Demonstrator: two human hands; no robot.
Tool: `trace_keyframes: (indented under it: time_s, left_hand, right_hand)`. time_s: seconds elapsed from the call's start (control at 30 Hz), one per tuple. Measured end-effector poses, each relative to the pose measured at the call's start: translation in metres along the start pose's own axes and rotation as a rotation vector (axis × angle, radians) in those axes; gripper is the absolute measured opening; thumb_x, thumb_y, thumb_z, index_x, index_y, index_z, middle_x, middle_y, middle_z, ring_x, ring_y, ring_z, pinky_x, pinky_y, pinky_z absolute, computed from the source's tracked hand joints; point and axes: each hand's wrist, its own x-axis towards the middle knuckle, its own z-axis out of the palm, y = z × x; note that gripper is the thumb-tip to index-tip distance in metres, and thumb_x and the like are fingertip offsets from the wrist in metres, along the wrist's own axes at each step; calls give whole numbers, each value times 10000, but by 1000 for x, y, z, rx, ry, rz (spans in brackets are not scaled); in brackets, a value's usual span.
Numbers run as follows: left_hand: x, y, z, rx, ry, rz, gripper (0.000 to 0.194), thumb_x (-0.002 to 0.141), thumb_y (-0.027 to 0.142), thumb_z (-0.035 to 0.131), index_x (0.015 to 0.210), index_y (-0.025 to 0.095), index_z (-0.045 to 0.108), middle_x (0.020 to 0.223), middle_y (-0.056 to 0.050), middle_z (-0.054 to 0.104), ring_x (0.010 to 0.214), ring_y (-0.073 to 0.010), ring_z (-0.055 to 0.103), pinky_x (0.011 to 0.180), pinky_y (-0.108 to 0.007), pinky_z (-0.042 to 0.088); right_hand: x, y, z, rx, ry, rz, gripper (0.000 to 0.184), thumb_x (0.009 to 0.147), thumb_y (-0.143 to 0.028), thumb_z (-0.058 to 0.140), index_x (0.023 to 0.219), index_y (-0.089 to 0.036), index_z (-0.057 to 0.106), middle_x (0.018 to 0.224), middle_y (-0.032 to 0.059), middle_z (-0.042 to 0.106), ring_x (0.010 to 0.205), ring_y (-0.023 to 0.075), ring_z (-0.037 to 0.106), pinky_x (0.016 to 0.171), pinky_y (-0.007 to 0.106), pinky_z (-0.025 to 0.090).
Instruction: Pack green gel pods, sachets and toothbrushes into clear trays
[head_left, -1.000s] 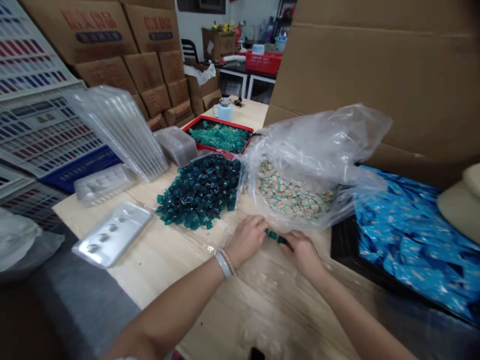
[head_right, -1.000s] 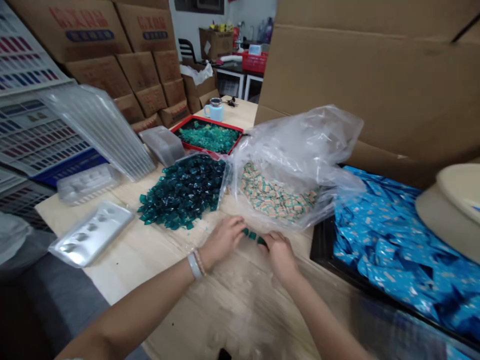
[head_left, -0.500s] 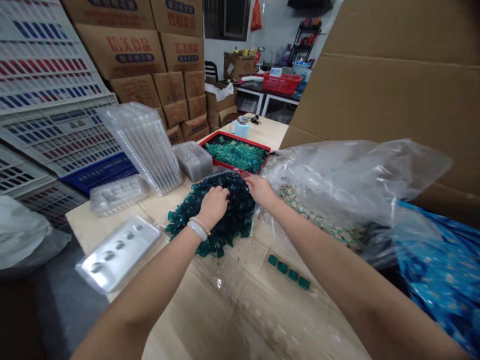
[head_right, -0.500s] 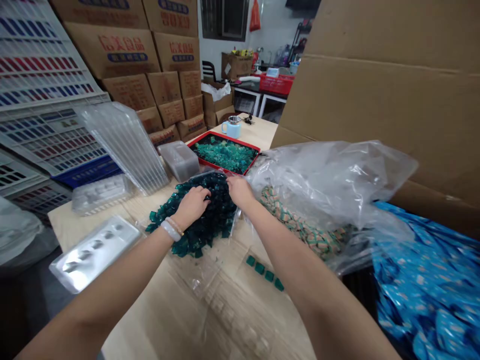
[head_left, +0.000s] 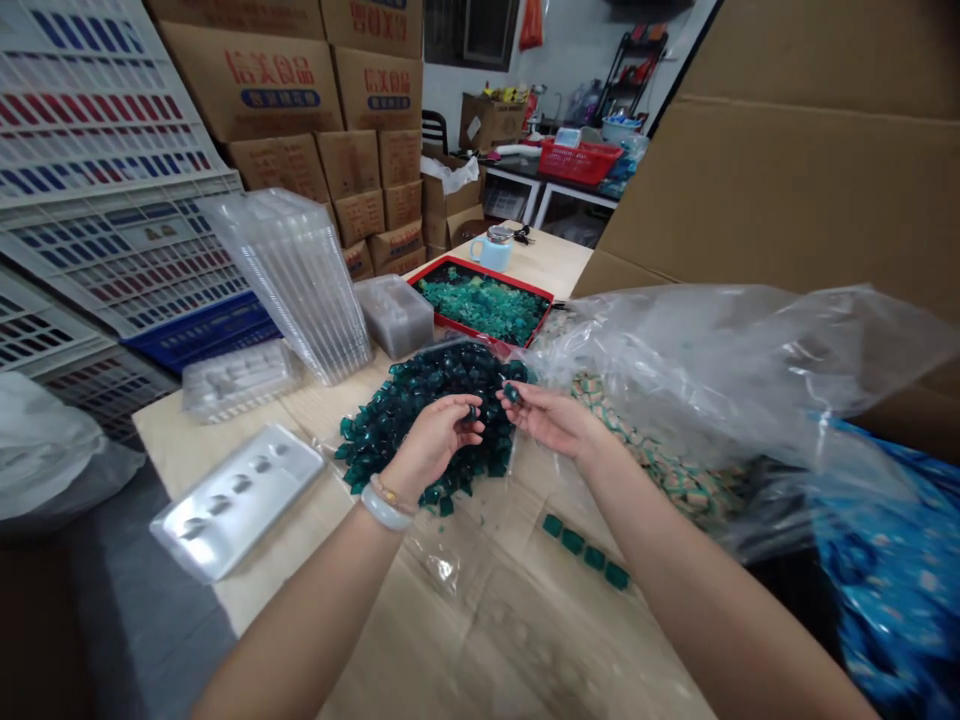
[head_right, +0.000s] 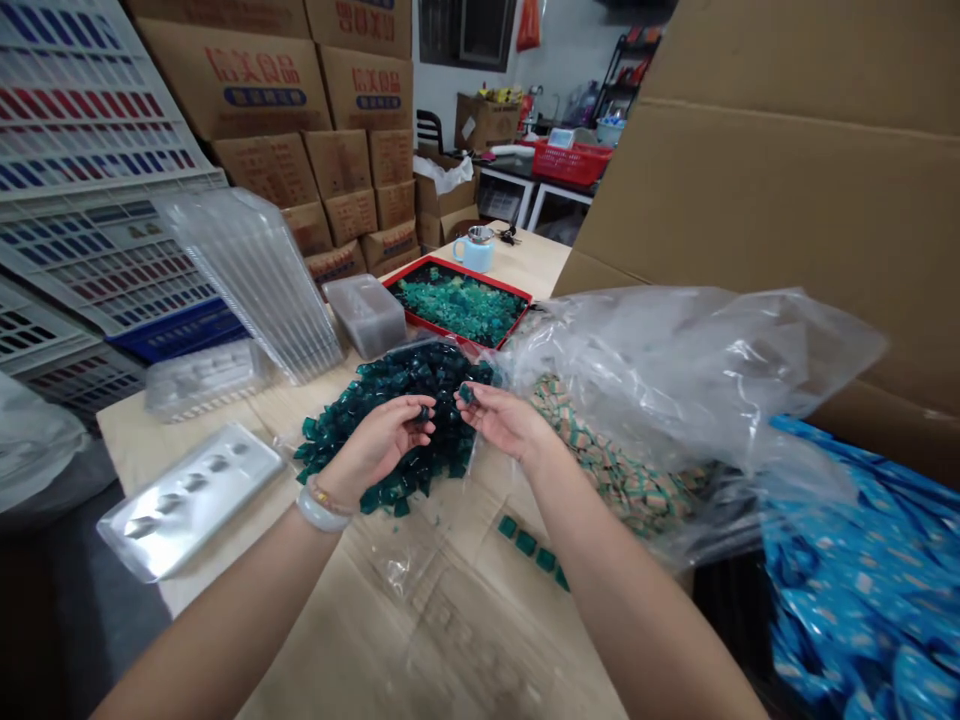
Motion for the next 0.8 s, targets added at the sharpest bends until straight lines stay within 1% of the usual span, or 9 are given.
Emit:
trace_keyframes:
  time_s: [0.1, 0.2, 0.27, 0.33, 0.4, 0.47, 0.57, 0.67, 0.8]
  left_hand:
    - [-8, -18, 19, 47, 14, 25, 208, 708, 172, 505, 896, 116, 574, 711, -27, 551, 545, -70, 505, 480, -182, 415]
    - [-24, -35, 31, 144, -28, 32, 266, 686, 238, 548, 914, 110, 595, 643, -8, 536, 524, -65, 478, 475, -177, 391]
    - [-38, -45, 35, 168, -72, 17, 310, 666, 272, 574, 928, 106, 596, 629, 1, 529, 529, -66, 473, 485, -179, 389]
    - [-52, -57, 38, 197, -108, -6, 344, 644, 294, 602, 939, 118, 587, 622, 13, 527, 526, -68, 469, 478, -180, 388]
    - [-65, -72, 44, 268, -151, -55, 335, 628, 315, 615, 902, 123, 591, 573, 29, 510, 491, -68, 454, 443, -176, 374]
    - [-75, -92, 55, 343, -225, -121, 309, 625, 335, 604, 847, 120, 598, 515, 43, 477, 445, -69, 428, 400, -176, 350]
    - [-86, -123, 75, 438, -301, -163, 276, 644, 363, 569, 766, 118, 602, 460, 58, 430, 392, -66, 386, 357, -175, 308]
    - [-87, -147, 88, 500, -287, -151, 266, 667, 371, 542, 723, 118, 602, 448, 56, 426, 382, -69, 380, 355, -179, 299]
    - [-84, -156, 88, 484, -309, -179, 265, 674, 252, 530, 877, 104, 614, 533, 29, 519, 462, -84, 461, 449, -195, 376]
  right_hand:
    - [-35, 5, 4, 80, 45, 6, 180, 774, -163, 477, 916, -164, 589, 825, 62, 656, 781, 150, 612, 749, 323, 490]
    - [-83, 16, -4, 80, 171, -41, 183, 747, -260, 544, 898, -172, 599, 762, 47, 650, 666, 141, 604, 679, 316, 499]
    - [-125, 26, -21, 66, 331, -89, 213, 702, -324, 596, 850, -172, 611, 750, 44, 642, 601, 126, 578, 614, 294, 491]
    - [-173, 37, -44, 5, 558, -147, 242, 667, -372, 624, 794, -166, 618, 705, 39, 629, 545, 113, 541, 538, 262, 462]
    - [-220, 50, -65, -126, 778, -160, 250, 664, -400, 621, 727, -158, 619, 576, 12, 581, 474, 99, 486, 465, 233, 408]
    - [-254, 62, -79, -326, 903, -109, 255, 676, -407, 606, 667, -152, 618, 468, -15, 507, 427, 96, 438, 430, 226, 363]
    - [-269, 78, -82, -686, 882, -120, 217, 712, -360, 577, 686, -155, 639, 551, 21, 558, 525, 136, 504, 511, 263, 409]
    - [-252, 88, -74, -941, 721, -272, 189, 772, -276, 507, 804, -167, 658, 776, 78, 623, 732, 178, 562, 677, 312, 451]
    - [-226, 101, -68, -1139, 523, -341, 229, 807, -199, 444, 918, -194, 644, 871, 77, 628, 837, 186, 554, 751, 334, 461]
